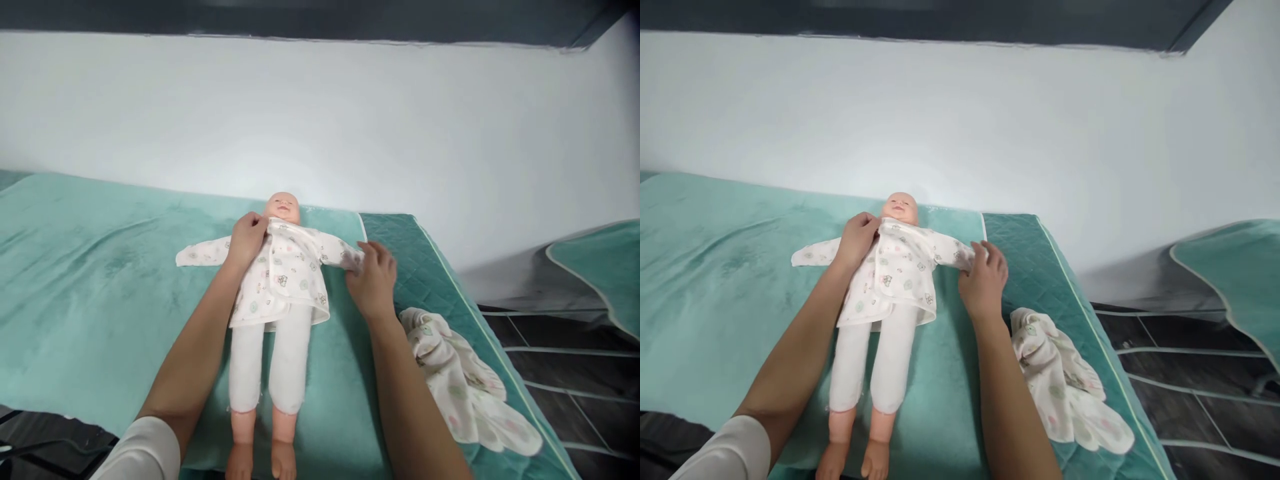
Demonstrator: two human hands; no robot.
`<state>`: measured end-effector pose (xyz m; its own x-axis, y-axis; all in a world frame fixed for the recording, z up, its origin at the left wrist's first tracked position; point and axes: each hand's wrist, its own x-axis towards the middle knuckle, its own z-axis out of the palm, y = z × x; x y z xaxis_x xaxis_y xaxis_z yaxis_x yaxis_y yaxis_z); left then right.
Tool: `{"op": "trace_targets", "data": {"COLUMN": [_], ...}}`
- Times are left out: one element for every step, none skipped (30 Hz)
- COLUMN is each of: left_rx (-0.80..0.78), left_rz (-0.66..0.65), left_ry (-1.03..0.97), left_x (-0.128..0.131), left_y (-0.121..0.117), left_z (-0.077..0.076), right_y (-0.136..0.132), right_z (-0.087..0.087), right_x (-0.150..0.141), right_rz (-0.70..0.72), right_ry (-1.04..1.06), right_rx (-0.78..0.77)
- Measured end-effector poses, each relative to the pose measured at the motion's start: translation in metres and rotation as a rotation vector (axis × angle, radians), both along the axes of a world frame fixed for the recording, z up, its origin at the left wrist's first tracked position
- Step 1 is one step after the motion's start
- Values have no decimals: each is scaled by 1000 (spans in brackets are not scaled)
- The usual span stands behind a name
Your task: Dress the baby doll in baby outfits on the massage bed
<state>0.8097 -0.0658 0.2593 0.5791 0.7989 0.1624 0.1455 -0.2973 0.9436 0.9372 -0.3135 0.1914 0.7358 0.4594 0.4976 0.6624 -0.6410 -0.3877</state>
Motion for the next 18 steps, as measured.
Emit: {"op": "trace_targets", "data": {"left_rx": [33,57,69,74,76,80,85,87,86,82,77,72,70,72,78,84,90,97], "left_rz": [-40,-68,-81,-83,-75,-60,-38,-17,-1,10,17,24,34,46,59,70,83,93], "left_ry": [14,18,14,5,-8,-25,-43,-58,-70,-78,-85,-93,-99,-102,-100,-91,-80,-66], "left_x": [-1,-1,-1,0,0,0,0,0,-2,-4,-7,-12,-17,-23,-30,-37,-45,-52], "left_y": [-1,-2,-3,-3,-3,-3,-3,-3,-3,-4,-5,-6,-7,-9,-11,-14,-17,-19], "left_z": [-1,-1,-2,-3,-3,-4,-5,-6,-7,-8,-10,-12,-14,-16,-19,-22,-25,-27], "right_y": [2,4,7,9,11,12,13,13,14,14,14,15,16,16,17,17,17,17], "right_z": [-2,-3,-5,-7,-8,-10,-11,-11,-11,-11,-9,-6,-1,4,10,17,23,29], "right_x": [0,1,3,6,9,13,16,17,17,15,11,5,-3,-12,-23,-33,-42,-51], "right_rz": [62,113,143,148,130,105,85,77,85,112,158,218,285,358,432,508,581,647], "right_ry": [36,70,94,104,103,97,92,93,98,104,105,100,91,83,79,85,96,105], "right_rx": [-46,-87,-115,-127,-123,-113,-104,-99,-94,-82,-51,5,91,194,295,367,395,375]}}
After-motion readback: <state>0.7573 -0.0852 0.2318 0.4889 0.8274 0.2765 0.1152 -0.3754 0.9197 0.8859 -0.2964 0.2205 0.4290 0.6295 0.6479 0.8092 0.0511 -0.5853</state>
